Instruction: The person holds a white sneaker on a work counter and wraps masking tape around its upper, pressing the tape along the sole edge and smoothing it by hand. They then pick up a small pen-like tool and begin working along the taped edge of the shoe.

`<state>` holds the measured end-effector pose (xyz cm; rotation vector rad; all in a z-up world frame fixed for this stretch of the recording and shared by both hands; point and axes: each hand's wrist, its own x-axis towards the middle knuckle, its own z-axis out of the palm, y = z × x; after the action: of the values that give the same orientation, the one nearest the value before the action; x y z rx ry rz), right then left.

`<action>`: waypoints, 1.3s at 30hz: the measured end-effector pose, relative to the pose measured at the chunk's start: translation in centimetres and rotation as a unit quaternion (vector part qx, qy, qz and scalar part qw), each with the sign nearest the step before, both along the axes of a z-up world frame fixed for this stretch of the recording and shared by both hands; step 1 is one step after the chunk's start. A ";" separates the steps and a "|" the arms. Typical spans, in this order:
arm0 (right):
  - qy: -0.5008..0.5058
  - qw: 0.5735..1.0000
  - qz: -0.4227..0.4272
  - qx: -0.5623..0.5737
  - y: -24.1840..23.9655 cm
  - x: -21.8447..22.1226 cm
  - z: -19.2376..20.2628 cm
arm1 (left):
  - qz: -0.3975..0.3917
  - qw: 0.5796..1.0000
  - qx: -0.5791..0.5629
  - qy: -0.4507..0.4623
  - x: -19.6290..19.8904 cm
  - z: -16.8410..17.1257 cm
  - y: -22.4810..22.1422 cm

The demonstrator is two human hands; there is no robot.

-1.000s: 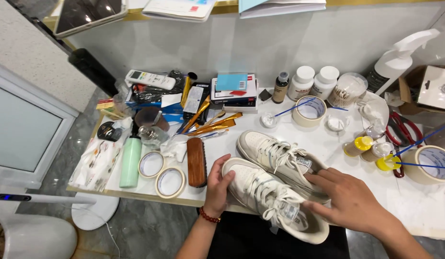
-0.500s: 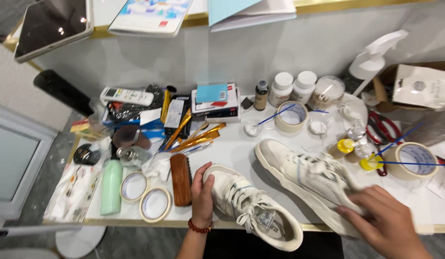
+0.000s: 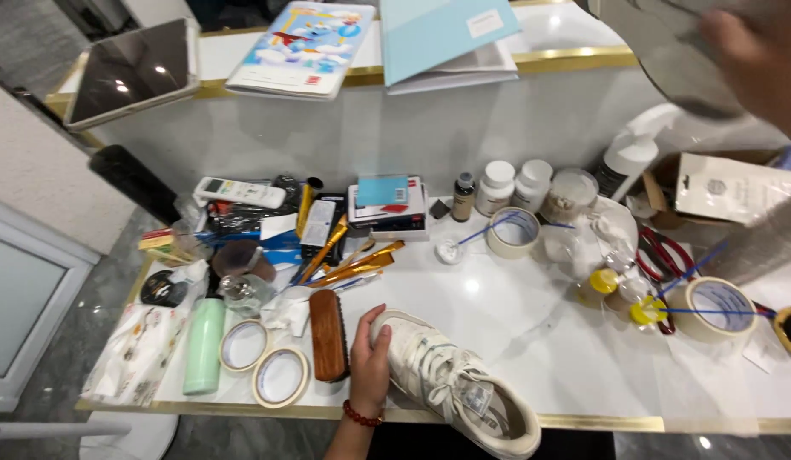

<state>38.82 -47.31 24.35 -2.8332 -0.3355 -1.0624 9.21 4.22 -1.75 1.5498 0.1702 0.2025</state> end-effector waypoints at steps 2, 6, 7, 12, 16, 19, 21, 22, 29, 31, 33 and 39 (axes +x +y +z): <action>-0.059 0.998 -0.002 -0.036 9.7 0.0 2.4 | 0.008 1.000 0.028 -0.008 0.0 0.3 0.1; -0.168 0.969 -0.029 -0.179 14.7 -1.3 5.6 | 0.033 0.995 0.096 -0.018 -0.1 1.2 -0.2; -0.170 0.969 -0.024 -0.179 14.4 -0.2 4.6 | 0.038 0.995 0.095 -0.017 -0.2 1.2 -0.2; -0.076 0.967 -0.053 -0.239 18.3 2.7 -0.2 | 0.063 0.988 0.141 -0.003 0.1 0.8 -0.5; -0.200 0.926 0.167 -0.275 30.9 -3.2 4.1 | 0.076 0.985 0.157 -0.015 -0.3 0.8 -0.5; -0.324 0.882 0.103 -0.326 32.5 1.2 1.8 | 0.084 0.981 0.169 -0.041 -0.5 1.1 -0.4; -0.112 0.945 0.109 -0.286 32.5 2.9 1.4 | 0.070 0.985 0.157 -0.034 -0.4 1.5 -0.2; -0.113 0.945 0.113 -0.285 33.5 1.8 3.0 | 0.073 0.984 0.158 -0.033 -0.5 1.9 0.2; -0.301 0.915 0.201 -0.176 40.7 0.9 6.3 | 0.038 0.991 0.127 0.004 -0.4 2.4 0.4; -0.315 0.904 0.235 -0.170 44.6 2.7 4.5 | 0.040 0.991 0.130 -0.005 -0.4 2.3 0.5; -0.155 0.941 0.220 -0.205 48.9 5.1 1.2 | 0.042 0.989 0.140 -0.018 -0.6 2.1 0.5; -0.031 0.964 0.187 -0.185 52.2 -1.6 -0.3 | 0.027 0.992 0.124 -0.009 -0.5 2.2 0.8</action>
<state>37.19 4.92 24.10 -2.8631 -1.1323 -1.0989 8.75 4.99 0.44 1.7916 0.1780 0.2904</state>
